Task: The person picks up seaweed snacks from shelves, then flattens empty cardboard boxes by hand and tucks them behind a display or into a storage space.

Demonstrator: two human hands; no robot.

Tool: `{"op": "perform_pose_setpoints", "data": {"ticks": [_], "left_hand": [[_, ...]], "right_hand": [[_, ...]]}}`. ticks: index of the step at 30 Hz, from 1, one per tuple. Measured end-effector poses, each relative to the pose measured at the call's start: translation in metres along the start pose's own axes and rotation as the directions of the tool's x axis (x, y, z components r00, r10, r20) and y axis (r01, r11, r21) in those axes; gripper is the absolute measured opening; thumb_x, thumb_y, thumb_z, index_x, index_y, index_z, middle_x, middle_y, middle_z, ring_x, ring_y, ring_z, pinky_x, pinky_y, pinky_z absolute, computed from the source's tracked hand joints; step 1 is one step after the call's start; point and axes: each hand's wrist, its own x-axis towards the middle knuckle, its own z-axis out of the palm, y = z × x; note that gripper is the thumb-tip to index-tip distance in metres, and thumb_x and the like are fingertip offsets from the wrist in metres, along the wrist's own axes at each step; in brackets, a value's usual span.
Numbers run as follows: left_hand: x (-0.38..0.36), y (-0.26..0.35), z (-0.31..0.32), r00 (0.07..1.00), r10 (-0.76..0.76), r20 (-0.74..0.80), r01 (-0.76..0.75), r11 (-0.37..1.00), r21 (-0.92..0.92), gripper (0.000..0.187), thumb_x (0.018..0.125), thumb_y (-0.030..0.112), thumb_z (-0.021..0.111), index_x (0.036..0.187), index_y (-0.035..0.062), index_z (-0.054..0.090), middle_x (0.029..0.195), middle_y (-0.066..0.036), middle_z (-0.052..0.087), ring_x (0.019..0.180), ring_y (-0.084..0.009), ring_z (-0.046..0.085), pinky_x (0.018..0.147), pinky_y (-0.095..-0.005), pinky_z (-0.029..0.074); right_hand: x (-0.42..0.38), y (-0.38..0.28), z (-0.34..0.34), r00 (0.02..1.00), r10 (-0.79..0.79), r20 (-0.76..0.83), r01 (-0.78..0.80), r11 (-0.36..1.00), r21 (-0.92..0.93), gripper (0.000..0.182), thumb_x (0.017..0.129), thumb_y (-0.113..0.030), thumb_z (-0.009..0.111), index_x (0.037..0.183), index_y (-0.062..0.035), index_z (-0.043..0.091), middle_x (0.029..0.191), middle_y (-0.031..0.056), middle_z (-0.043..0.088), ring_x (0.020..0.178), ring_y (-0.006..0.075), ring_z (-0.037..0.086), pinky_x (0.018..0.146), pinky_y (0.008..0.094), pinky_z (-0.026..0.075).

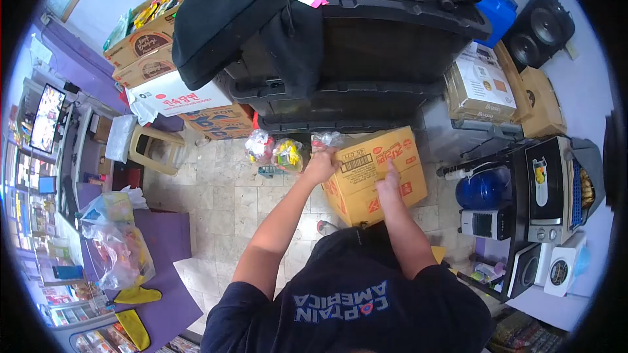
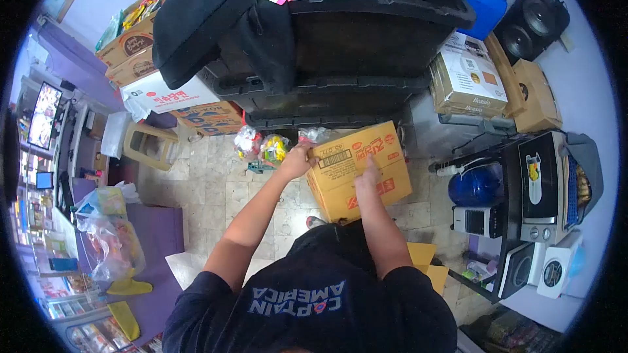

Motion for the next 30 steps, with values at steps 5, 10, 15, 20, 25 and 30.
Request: {"op": "perform_pose_setpoints", "data": {"ticks": [5, 10, 15, 20, 25, 30], "left_hand": [[-0.018, 0.015, 0.021, 0.984, -0.031, 0.178, 0.041, 0.998, -0.054, 0.03, 0.085, 0.023, 0.068, 0.107, 0.0021, 0.068, 0.099, -0.017, 0.069, 0.089, -0.0317, 0.067, 0.079, -0.0375, 0.053], [-0.047, 0.037, 0.045, 0.951, 0.08, 0.298, -0.043, 0.991, -0.13, 0.023, 0.087, 0.021, 0.065, 0.097, 0.0019, 0.069, 0.089, -0.017, 0.07, 0.083, -0.0336, 0.068, 0.077, -0.0401, 0.053], [-0.047, 0.105, 0.027, 0.994, 0.11, -0.002, -0.11, 0.994, 0.003, 0.036, 0.083, 0.017, 0.068, 0.114, 0.0004, 0.06, 0.107, -0.02, 0.063, 0.104, -0.0369, 0.06, 0.09, -0.0415, 0.048], [-0.025, 0.127, 0.033, 0.897, 0.355, -0.266, -0.309, 0.93, 0.198, 0.085, 0.076, 0.016, 0.077, 0.144, -0.0008, 0.029, 0.144, -0.024, 0.034, 0.134, -0.0411, 0.035, 0.109, -0.0422, 0.035], [0.003, 0.06, 0.072, 0.991, 0.008, -0.137, -0.038, 0.975, -0.22, 0.103, 0.066, 0.026, 0.085, 0.145, -0.0043, 0.026, 0.144, -0.027, 0.037, 0.135, -0.0393, 0.037, 0.11, -0.0422, 0.035], [-0.015, 0.029, 0.058, 0.99, -0.139, 0.0, 0.132, 0.941, -0.311, 0.099, 0.073, 0.034, 0.083, 0.147, -0.001, 0.027, 0.141, -0.023, 0.046, 0.127, -0.0361, 0.05, 0.102, -0.0413, 0.044]], "right_hand": [[-0.021, -0.046, -0.006, 0.989, -0.147, -0.007, 0.142, 0.966, -0.216, 0.051, 0.082, -0.004, 0.072, 0.129, -0.0049, 0.053, 0.122, 0.0079, 0.061, 0.105, 0.0248, 0.061, 0.087, 0.0432, 0.051], [-0.061, -0.089, -0.005, 0.917, -0.236, 0.322, 0.388, 0.719, -0.576, 0.043, 0.072, -0.002, 0.077, 0.113, -0.003, 0.064, 0.105, 0.0053, 0.068, 0.091, 0.0198, 0.065, 0.078, 0.0314, 0.051], [-0.068, -0.123, -0.007, 0.776, -0.004, 0.63, 0.612, 0.247, -0.752, 0.037, 0.066, -0.003, 0.08, 0.101, -0.0006, 0.07, 0.092, 0.0066, 0.071, 0.082, 0.0193, 0.067, 0.079, 0.032, 0.051], [-0.111, -0.144, 0.0, 0.731, 0.298, 0.613, 0.677, -0.426, -0.6, 0.047, 0.059, -0.016, 0.084, 0.102, -0.0047, 0.07, 0.094, 0.0167, 0.07, 0.09, 0.0293, 0.067, 0.082, 0.0386, 0.051], [-0.159, -0.145, 0.007, 0.727, 0.336, 0.6, 0.666, -0.558, -0.494, 0.05, 0.057, -0.02, 0.085, 0.103, -0.0091, 0.07, 0.095, 0.0171, 0.07, 0.095, 0.0321, 0.066, 0.083, 0.0415, 0.051], [-0.143, -0.127, 0.003, 0.673, 0.309, 0.672, 0.692, -0.585, -0.424, 0.045, 0.059, -0.018, 0.084, 0.102, -0.0107, 0.07, 0.097, 0.0152, 0.07, 0.097, 0.0319, 0.066, 0.084, 0.0421, 0.051]]}}
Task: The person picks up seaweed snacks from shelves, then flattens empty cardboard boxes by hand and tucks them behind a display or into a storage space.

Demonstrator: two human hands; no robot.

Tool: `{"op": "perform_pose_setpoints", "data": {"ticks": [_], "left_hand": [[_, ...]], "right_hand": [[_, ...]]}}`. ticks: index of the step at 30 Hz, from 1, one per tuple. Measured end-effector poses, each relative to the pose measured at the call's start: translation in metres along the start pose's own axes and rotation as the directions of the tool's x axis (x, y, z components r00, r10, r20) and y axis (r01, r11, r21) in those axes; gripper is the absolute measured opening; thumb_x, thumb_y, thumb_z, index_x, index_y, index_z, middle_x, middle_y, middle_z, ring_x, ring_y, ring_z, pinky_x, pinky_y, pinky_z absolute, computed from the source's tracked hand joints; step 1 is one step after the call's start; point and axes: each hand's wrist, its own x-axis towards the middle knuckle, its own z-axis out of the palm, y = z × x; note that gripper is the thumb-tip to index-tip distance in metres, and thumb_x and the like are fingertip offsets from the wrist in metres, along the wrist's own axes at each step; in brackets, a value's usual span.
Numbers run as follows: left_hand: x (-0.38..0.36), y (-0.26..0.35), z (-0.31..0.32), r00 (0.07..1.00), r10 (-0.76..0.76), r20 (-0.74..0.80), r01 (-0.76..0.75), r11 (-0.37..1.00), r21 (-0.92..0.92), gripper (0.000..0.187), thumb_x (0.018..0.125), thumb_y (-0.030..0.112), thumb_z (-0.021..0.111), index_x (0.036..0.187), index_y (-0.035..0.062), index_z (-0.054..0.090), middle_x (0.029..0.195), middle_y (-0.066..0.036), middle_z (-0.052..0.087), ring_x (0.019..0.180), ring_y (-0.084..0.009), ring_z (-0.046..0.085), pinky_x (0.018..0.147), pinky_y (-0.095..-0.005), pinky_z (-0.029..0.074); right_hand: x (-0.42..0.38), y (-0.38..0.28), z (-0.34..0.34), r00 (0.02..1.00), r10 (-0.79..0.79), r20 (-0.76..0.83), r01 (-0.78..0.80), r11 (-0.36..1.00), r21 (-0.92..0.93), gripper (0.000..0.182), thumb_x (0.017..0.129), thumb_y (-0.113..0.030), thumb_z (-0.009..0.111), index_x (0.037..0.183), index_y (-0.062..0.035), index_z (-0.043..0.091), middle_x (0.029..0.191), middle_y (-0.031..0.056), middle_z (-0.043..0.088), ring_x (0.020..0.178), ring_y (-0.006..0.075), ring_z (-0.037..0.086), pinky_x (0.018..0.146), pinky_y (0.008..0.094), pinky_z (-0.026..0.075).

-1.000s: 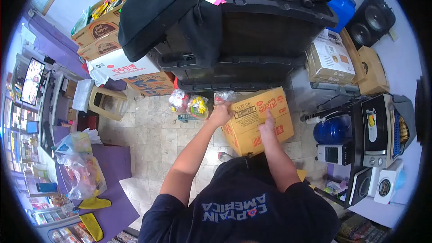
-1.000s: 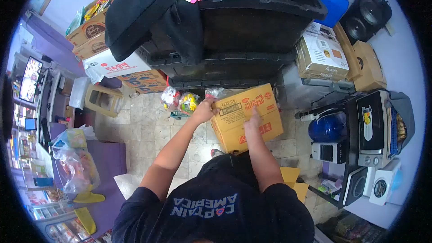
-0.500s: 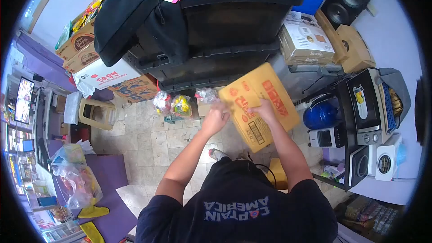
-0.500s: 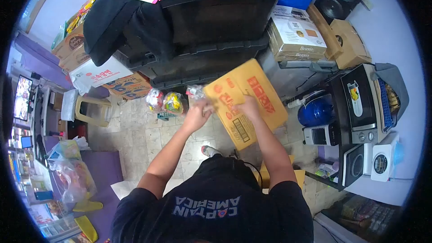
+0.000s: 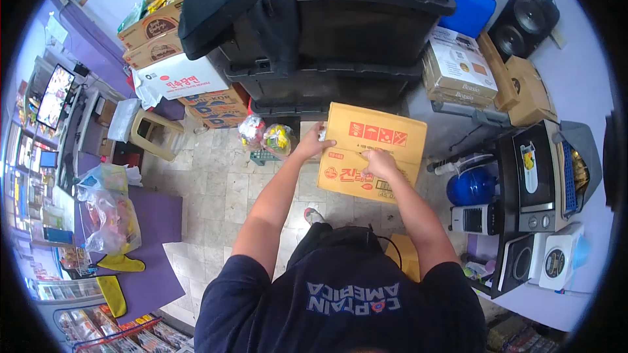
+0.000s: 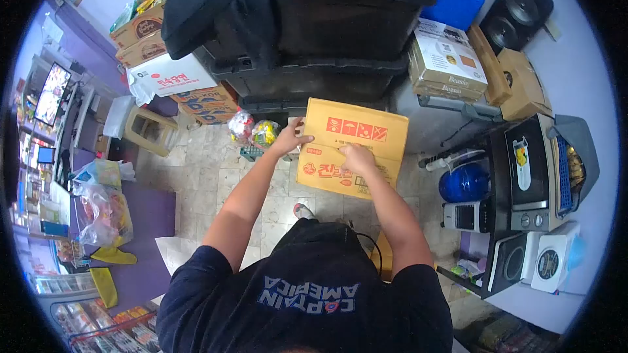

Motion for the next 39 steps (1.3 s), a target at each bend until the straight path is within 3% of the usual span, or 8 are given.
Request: {"op": "perform_pose_setpoints", "data": {"ticks": [5, 9, 13, 16, 20, 23, 28, 39], "left_hand": [[-0.016, 0.017, -0.026, 0.999, 0.044, -0.003, -0.044, 0.992, -0.116, 0.101, 0.071, 0.029, 0.083, 0.147, -0.0037, 0.025, 0.143, -0.028, 0.041, 0.126, -0.0396, 0.05, 0.103, -0.043, 0.043], [-0.021, 0.042, -0.042, 0.961, 0.245, -0.132, -0.254, 0.966, -0.058, 0.107, 0.069, 0.026, 0.086, 0.149, 0.0004, 0.02, 0.145, -0.025, 0.036, 0.133, -0.0363, 0.041, 0.109, -0.0422, 0.037], [-0.012, 0.04, -0.048, 0.962, 0.21, -0.174, -0.19, 0.974, 0.125, 0.118, 0.063, 0.026, 0.089, 0.151, 0.0025, 0.013, 0.151, -0.03, 0.017, 0.138, -0.045, 0.028, 0.113, -0.0406, 0.03], [-0.009, 0.04, -0.048, 0.976, 0.088, -0.198, -0.062, 0.989, 0.131, 0.123, 0.06, 0.031, 0.09, 0.153, 0.0101, 0.012, 0.155, -0.027, 0.005, 0.141, -0.0483, 0.017, 0.112, -0.0515, 0.03], [-0.003, 0.048, -0.049, 0.956, 0.239, -0.17, -0.105, 0.819, 0.564, 0.123, 0.055, 0.043, 0.089, 0.153, 0.0296, 0.015, 0.16, -0.016, 0.0, 0.146, -0.0431, -0.006, 0.097, -0.0778, 0.028], [0.004, 0.068, -0.045, 0.993, 0.113, 0.032, -0.103, 0.71, 0.696, 0.122, 0.054, 0.048, 0.088, 0.153, 0.0326, 0.017, 0.16, -0.011, 0.004, 0.146, -0.0425, -0.005, 0.098, -0.077, 0.028], [0.01, 0.082, -0.034, 0.993, 0.122, -0.001, -0.084, 0.688, 0.721, 0.119, 0.054, 0.05, 0.087, 0.151, 0.0329, 0.021, 0.152, -0.009, 0.025, 0.145, -0.0336, 0.015, 0.097, -0.0684, 0.037], [0.029, 0.088, -0.032, 0.998, 0.017, 0.057, -0.051, 0.724, 0.688, 0.127, 0.051, 0.052, 0.088, 0.152, 0.0414, 0.012, 0.155, -0.011, 0.02, 0.145, -0.0351, 0.014, 0.099, -0.0645, 0.037]], "right_hand": [[-0.003, -0.029, -0.026, 0.988, 0.004, 0.152, -0.002, 1.0, -0.013, 0.046, 0.06, -0.018, 0.083, 0.104, -0.011, 0.07, 0.095, 0.0148, 0.07, 0.098, 0.0317, 0.065, 0.083, 0.0433, 0.05], [-0.001, -0.052, -0.05, 0.973, -0.092, 0.21, 0.087, 0.996, 0.031, 0.047, 0.057, -0.019, 0.083, 0.102, -0.0099, 0.071, 0.093, 0.0153, 0.07, 0.092, 0.0326, 0.066, 0.081, 0.0433, 0.05], [0.041, -0.055, -0.035, 0.962, -0.137, 0.236, 0.142, 0.99, -0.004, 0.051, 0.054, -0.021, 0.084, 0.102, -0.0098, 0.071, 0.091, 0.0154, 0.07, 0.089, 0.033, 0.066, 0.08, 0.0432, 0.05], [0.064, -0.053, -0.018, 0.961, -0.154, 0.228, 0.163, 0.987, -0.018, 0.053, 0.053, -0.02, 0.085, 0.103, -0.0099, 0.071, 0.092, 0.0156, 0.07, 0.091, 0.0329, 0.066, 0.08, 0.0432, 0.051], [0.071, -0.05, -0.005, 0.96, -0.167, 0.224, 0.175, 0.984, -0.017, 0.057, 0.053, -0.02, 0.085, 0.107, -0.0114, 0.071, 0.095, 0.0162, 0.07, 0.094, 0.0327, 0.066, 0.082, 0.0425, 0.051], [0.062, -0.056, -0.004, 0.951, -0.115, 0.286, 0.148, 0.984, -0.096, 0.059, 0.054, -0.02, 0.085, 0.111, -0.0124, 0.07, 0.099, 0.0157, 0.07, 0.097, 0.0324, 0.066, 0.084, 0.042, 0.051], [0.059, -0.053, 0.001, 0.97, -0.016, 0.241, 0.052, 0.988, -0.143, 0.054, 0.056, -0.026, 0.085, 0.105, -0.0109, 0.071, 0.101, 0.0144, 0.07, 0.099, 0.0323, 0.065, 0.086, 0.0428, 0.051], [0.034, -0.048, 0.014, 1.0, -0.016, 0.018, 0.017, 0.999, -0.039, 0.042, 0.06, -0.037, 0.082, 0.09, -0.0092, 0.071, 0.088, 0.0148, 0.07, 0.087, 0.0346, 0.066, 0.077, 0.045, 0.05]]}}
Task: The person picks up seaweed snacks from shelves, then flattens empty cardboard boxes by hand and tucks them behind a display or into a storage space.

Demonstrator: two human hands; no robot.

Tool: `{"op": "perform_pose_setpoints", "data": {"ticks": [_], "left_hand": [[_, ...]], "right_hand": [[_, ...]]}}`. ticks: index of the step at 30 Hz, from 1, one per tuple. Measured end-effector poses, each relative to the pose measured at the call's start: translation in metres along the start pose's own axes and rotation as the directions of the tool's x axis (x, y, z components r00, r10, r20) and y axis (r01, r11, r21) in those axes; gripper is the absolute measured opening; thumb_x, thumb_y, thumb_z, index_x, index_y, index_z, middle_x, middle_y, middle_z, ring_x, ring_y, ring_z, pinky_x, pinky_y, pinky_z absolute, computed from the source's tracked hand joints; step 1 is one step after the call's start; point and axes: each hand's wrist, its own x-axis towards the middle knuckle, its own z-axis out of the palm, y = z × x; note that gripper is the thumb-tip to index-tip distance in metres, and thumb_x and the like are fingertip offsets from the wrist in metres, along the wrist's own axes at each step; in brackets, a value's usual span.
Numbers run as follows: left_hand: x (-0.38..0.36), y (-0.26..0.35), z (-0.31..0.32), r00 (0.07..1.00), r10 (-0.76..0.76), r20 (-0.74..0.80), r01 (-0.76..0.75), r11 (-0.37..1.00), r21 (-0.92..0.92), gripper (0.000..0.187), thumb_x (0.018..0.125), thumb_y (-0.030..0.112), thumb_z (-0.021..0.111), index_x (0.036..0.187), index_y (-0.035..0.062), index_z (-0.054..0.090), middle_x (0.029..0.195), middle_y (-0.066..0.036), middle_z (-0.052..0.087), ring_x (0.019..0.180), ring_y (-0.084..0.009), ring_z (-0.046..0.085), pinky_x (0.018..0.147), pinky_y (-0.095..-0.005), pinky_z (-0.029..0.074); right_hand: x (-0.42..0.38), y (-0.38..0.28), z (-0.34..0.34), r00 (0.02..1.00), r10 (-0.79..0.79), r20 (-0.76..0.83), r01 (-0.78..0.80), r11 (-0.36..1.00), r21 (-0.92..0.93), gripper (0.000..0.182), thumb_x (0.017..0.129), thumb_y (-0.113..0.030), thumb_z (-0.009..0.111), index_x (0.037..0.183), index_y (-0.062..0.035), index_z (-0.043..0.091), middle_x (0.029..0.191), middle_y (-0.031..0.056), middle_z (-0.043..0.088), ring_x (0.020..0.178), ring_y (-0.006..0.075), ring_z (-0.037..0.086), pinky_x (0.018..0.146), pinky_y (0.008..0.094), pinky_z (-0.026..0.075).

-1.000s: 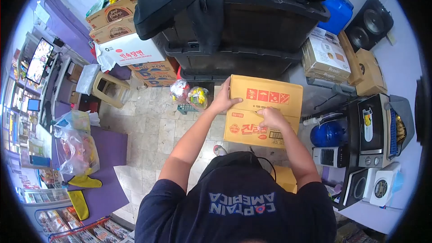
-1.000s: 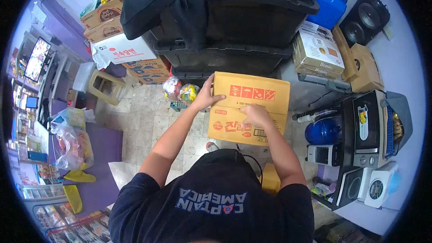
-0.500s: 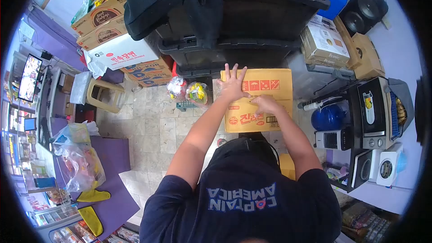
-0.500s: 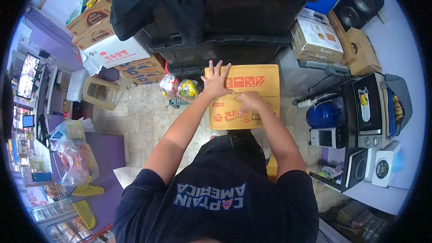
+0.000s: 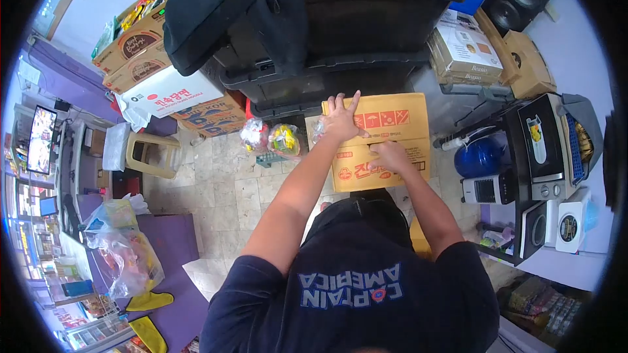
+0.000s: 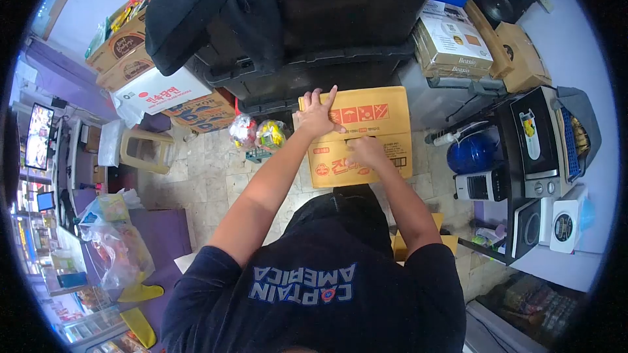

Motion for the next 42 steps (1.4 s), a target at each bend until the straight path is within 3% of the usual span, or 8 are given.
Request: {"op": "perform_pose_setpoints", "data": {"ticks": [9, 12, 17, 29, 32, 34, 35, 42], "left_hand": [[0.013, -0.02, -0.004, 0.988, 0.019, 0.154, -0.03, 0.997, 0.067, 0.138, 0.047, 0.06, 0.085, 0.155, 0.0256, 0.006, 0.154, -0.014, 0.022, 0.145, -0.0334, 0.017, 0.104, -0.0748, 0.018], [0.011, -0.019, 0.019, 0.915, 0.391, -0.097, -0.388, 0.92, 0.049, 0.136, 0.049, 0.064, 0.082, 0.155, 0.0192, 0.008, 0.153, -0.014, 0.025, 0.143, -0.0336, 0.021, 0.104, -0.0774, 0.006], [0.003, 0.031, 0.026, 0.874, 0.451, -0.18, -0.427, 0.891, 0.157, 0.125, 0.055, 0.076, 0.071, 0.154, 0.0224, 0.017, 0.141, -0.018, 0.039, 0.133, -0.0327, 0.035, 0.109, -0.0621, 0.018], [0.04, 0.049, 0.025, 0.865, 0.499, -0.058, -0.486, 0.861, 0.151, 0.124, 0.054, 0.078, 0.07, 0.154, 0.0263, 0.017, 0.141, -0.018, 0.039, 0.132, -0.0326, 0.035, 0.107, -0.0584, 0.022], [0.051, 0.043, 0.033, 0.875, 0.47, -0.12, -0.45, 0.879, 0.158, 0.125, 0.053, 0.079, 0.07, 0.154, 0.0266, 0.018, 0.141, -0.018, 0.04, 0.131, -0.0339, 0.036, 0.106, -0.0582, 0.024], [0.091, -0.004, 0.055, 0.944, 0.27, -0.189, -0.241, 0.956, 0.165, 0.126, 0.052, 0.08, 0.07, 0.154, 0.0273, 0.017, 0.139, -0.019, 0.041, 0.13, -0.036, 0.036, 0.104, -0.0575, 0.027], [0.089, -0.012, 0.034, 0.968, 0.249, -0.015, -0.247, 0.966, 0.075, 0.13, 0.05, 0.079, 0.072, 0.154, 0.0277, 0.015, 0.138, -0.019, 0.042, 0.13, -0.038, 0.035, 0.102, -0.0577, 0.026], [0.067, 0.015, 0.051, 0.869, 0.484, 0.108, -0.495, 0.858, 0.14, 0.133, 0.051, 0.063, 0.082, 0.155, 0.0279, 0.006, 0.159, -0.02, 0.003, 0.146, -0.0427, 0.003, 0.106, -0.0741, 0.005]], "right_hand": [[-0.004, -0.016, 0.038, 0.965, -0.17, -0.201, 0.148, 0.982, -0.12, 0.036, 0.066, -0.036, 0.076, 0.085, -0.0076, 0.065, 0.085, 0.0122, 0.069, 0.083, 0.0307, 0.066, 0.076, 0.0436, 0.049], [-0.01, -0.015, 0.038, 0.984, -0.106, -0.141, 0.092, 0.99, -0.106, 0.039, 0.067, -0.037, 0.076, 0.09, -0.0074, 0.065, 0.087, 0.0127, 0.069, 0.085, 0.0296, 0.066, 0.08, 0.0428, 0.047], [-0.019, -0.035, 0.032, 0.994, -0.018, -0.107, -0.001, 0.984, -0.18, 0.043, 0.065, -0.038, 0.079, 0.093, -0.0085, 0.066, 0.087, 0.0111, 0.069, 0.086, 0.0267, 0.066, 0.082, 0.0403, 0.045], [-0.017, -0.023, 0.038, 0.885, -0.004, -0.466, -0.024, 0.998, -0.055, 0.039, 0.064, -0.033, 0.079, 0.089, -0.0085, 0.063, 0.085, 0.0085, 0.068, 0.085, 0.0258, 0.065, 0.08, 0.0398, 0.042], [-0.028, -0.054, 0.033, 0.939, 0.001, -0.344, -0.063, 0.984, -0.168, 0.033, 0.063, -0.027, 0.078, 0.083, -0.0082, 0.06, 0.082, 0.0078, 0.066, 0.082, 0.0274, 0.063, 0.081, 0.0388, 0.043], [-0.054, -0.073, 0.042, 0.873, -0.231, -0.429, 0.193, 0.973, -0.129, 0.025, 0.063, -0.023, 0.075, 0.078, -0.0094, 0.06, 0.08, 0.0065, 0.062, 0.079, 0.0276, 0.06, 0.078, 0.0394, 0.044], [-0.061, -0.067, 0.042, 0.888, -0.175, -0.426, 0.15, 0.984, -0.091, 0.023, 0.064, -0.023, 0.075, 0.077, -0.0102, 0.061, 0.081, 0.006, 0.062, 0.081, 0.0268, 0.06, 0.076, 0.0398, 0.046], [-0.035, -0.028, -0.005, 0.924, -0.164, -0.345, 0.13, 0.984, -0.12, 0.014, 0.069, -0.02, 0.072, 0.077, -0.0123, 0.064, 0.082, 0.0028, 0.06, 0.086, 0.0218, 0.061, 0.069, 0.0363, 0.052]]}}
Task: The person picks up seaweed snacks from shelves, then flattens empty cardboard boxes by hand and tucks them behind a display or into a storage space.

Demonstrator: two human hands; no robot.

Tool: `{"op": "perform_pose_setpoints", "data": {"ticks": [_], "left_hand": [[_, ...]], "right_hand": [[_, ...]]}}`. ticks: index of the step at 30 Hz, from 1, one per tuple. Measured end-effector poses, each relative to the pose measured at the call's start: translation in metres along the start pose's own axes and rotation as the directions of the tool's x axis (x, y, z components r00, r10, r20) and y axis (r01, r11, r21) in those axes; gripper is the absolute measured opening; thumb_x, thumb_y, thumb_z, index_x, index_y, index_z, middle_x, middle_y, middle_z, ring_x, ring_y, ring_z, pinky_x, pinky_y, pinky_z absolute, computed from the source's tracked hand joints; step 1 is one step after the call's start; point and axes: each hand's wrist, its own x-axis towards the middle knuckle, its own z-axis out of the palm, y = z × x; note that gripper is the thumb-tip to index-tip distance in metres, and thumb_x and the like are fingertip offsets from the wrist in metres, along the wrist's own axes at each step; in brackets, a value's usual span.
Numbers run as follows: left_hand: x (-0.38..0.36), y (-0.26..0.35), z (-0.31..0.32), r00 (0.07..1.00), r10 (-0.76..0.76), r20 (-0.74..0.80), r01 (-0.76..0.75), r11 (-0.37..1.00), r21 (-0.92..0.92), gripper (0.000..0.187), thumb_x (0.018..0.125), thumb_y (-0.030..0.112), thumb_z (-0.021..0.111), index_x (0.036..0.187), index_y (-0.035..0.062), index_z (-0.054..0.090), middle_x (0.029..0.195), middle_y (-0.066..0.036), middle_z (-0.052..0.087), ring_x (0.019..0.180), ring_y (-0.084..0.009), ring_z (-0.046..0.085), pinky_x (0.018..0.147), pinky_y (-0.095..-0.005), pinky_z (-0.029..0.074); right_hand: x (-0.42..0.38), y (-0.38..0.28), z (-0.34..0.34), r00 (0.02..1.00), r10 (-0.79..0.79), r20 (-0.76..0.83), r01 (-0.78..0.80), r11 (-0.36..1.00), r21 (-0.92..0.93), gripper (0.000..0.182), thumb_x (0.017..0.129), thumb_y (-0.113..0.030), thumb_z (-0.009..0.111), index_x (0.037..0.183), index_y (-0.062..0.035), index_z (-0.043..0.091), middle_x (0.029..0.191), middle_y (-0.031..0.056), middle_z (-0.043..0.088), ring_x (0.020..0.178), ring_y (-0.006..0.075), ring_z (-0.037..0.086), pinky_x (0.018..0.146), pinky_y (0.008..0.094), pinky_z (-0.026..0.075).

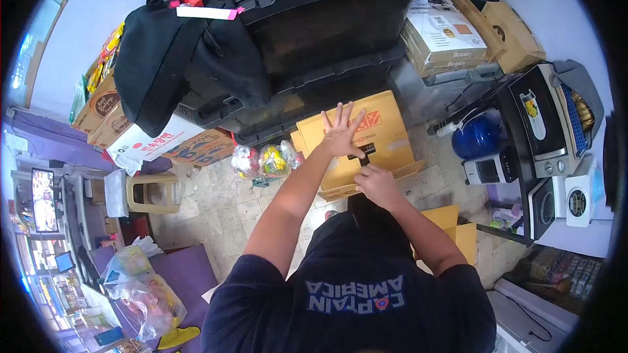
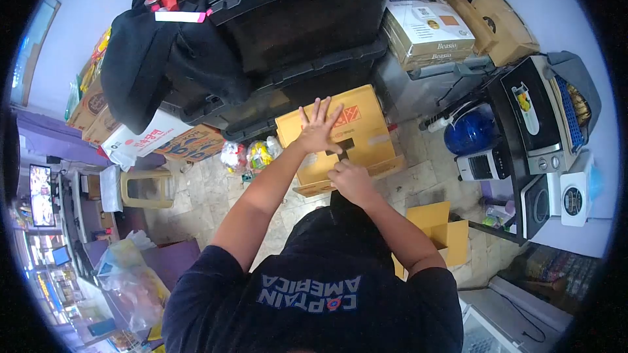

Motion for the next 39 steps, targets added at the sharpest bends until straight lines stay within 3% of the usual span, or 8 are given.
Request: {"op": "perform_pose_setpoints", "data": {"ticks": [8, 13, 17, 20, 22, 26, 30, 39], "left_hand": [[-0.003, -0.036, 0.057, 0.95, -0.096, -0.298, 0.154, 0.972, 0.178, 0.097, 0.073, 0.033, 0.075, 0.151, 0.0164, 0.021, 0.157, -0.015, 0.013, 0.144, -0.0395, 0.014, 0.102, -0.0791, 0.012], [-0.03, -0.045, 0.046, 0.888, 0.085, -0.451, -0.155, 0.98, -0.121, 0.047, 0.077, 0.008, 0.061, 0.123, 0.0046, 0.056, 0.127, -0.018, 0.052, 0.116, -0.0345, 0.052, 0.095, -0.042, 0.045], [-0.019, -0.034, 0.072, 0.992, 0.1, 0.077, -0.054, 0.889, -0.456, 0.05, 0.08, 0.011, 0.065, 0.127, -0.0003, 0.05, 0.12, -0.022, 0.054, 0.102, -0.0413, 0.058, 0.088, -0.0448, 0.049], [-0.006, -0.011, 0.068, 0.904, -0.103, 0.414, 0.423, 0.341, -0.839, 0.044, 0.084, 0.012, 0.065, 0.123, -0.0025, 0.051, 0.121, -0.021, 0.055, 0.1, -0.0379, 0.06, 0.086, -0.0465, 0.05], [-0.005, 0.009, 0.055, 0.778, -0.178, 0.603, 0.41, -0.584, -0.701, 0.04, 0.086, 0.013, 0.065, 0.121, -0.0018, 0.052, 0.123, -0.02, 0.054, 0.103, -0.0351, 0.061, 0.087, -0.0479, 0.05], [0.006, 0.04, 0.04, 0.668, -0.491, 0.559, 0.166, -0.634, -0.755, 0.027, 0.086, 0.014, 0.063, 0.11, 0.0034, 0.058, 0.103, -0.016, 0.054, 0.074, -0.0184, 0.055, 0.065, -0.0212, 0.047], [0.025, 0.048, 0.06, 0.634, -0.587, 0.503, -0.213, -0.758, -0.617, 0.005, 0.085, 0.011, 0.059, 0.089, 0.0086, 0.061, 0.071, -0.003, 0.052, 0.051, -0.012, 0.042, 0.044, -0.0239, 0.035], [-0.032, 0.046, 0.026, 0.725, -0.39, 0.567, -0.014, -0.832, -0.555, 0.015, 0.089, 0.01, 0.055, 0.102, 0.0019, 0.058, 0.081, -0.012, 0.059, 0.063, -0.0187, 0.059, 0.051, -0.0258, 0.05]], "right_hand": [[0.009, 0.012, -0.008, 0.982, 0.006, 0.189, -0.017, 0.998, 0.054, 0.014, 0.071, -0.017, 0.072, 0.082, -0.01, 0.067, 0.087, 0.0076, 0.063, 0.091, 0.0269, 0.063, 0.076, 0.0394, 0.053], [0.032, 0.046, -0.011, 0.97, -0.085, 0.229, 0.072, 0.995, 0.065, 0.02, 0.067, -0.018, 0.075, 0.077, -0.0078, 0.062, 0.084, 0.0081, 0.062, 0.086, 0.031, 0.064, 0.073, 0.0437, 0.051], [0.039, 0.036, -0.022, 0.92, -0.24, 0.309, 0.213, 0.97, 0.12, 0.015, 0.07, -0.017, 0.071, 0.076, -0.007, 0.062, 0.084, 0.0084, 0.062, 0.087, 0.03, 0.064, 0.072, 0.0434, 0.051], [0.028, 0.02, -0.018, 0.901, -0.36, 0.24, 0.348, 0.933, 0.093, 0.011, 0.072, -0.015, 0.067, 0.075, -0.0063, 0.062, 0.082, 0.0092, 0.063, 0.084, 0.0302, 0.065, 0.07, 0.043, 0.052], [0.021, 0.008, -0.021, 0.91, -0.33, 0.252, 0.33, 0.943, 0.042, 0.008, 0.073, -0.013, 0.065, 0.075, -0.0058, 0.062, 0.081, 0.0099, 0.063, 0.082, 0.0304, 0.065, 0.068, 0.0426, 0.053], [0.005, -0.014, -0.021, 0.885, -0.365, 0.289, 0.376, 0.926, 0.02, 0.008, 0.074, -0.013, 0.063, 0.079, -0.0068, 0.067, 0.084, 0.0114, 0.065, 0.083, 0.0292, 0.067, 0.07, 0.0417, 0.055], [-0.009, -0.027, -0.001, 0.91, -0.366, 0.193, 0.351, 0.93, 0.109, 0.017, 0.076, -0.01, 0.061, 0.089, -0.0047, 0.069, 0.09, 0.014, 0.066, 0.086, 0.0308, 0.068, 0.073, 0.0406, 0.055], [-0.032, -0.055, -0.059, 0.921, -0.305, 0.243, 0.201, 0.906, 0.373, 0.034, 0.081, -0.031, 0.069, 0.097, -0.0015, 0.066, 0.097, 0.0149, 0.063, 0.1, 0.0331, 0.061, 0.088, 0.0441, 0.049]]}}
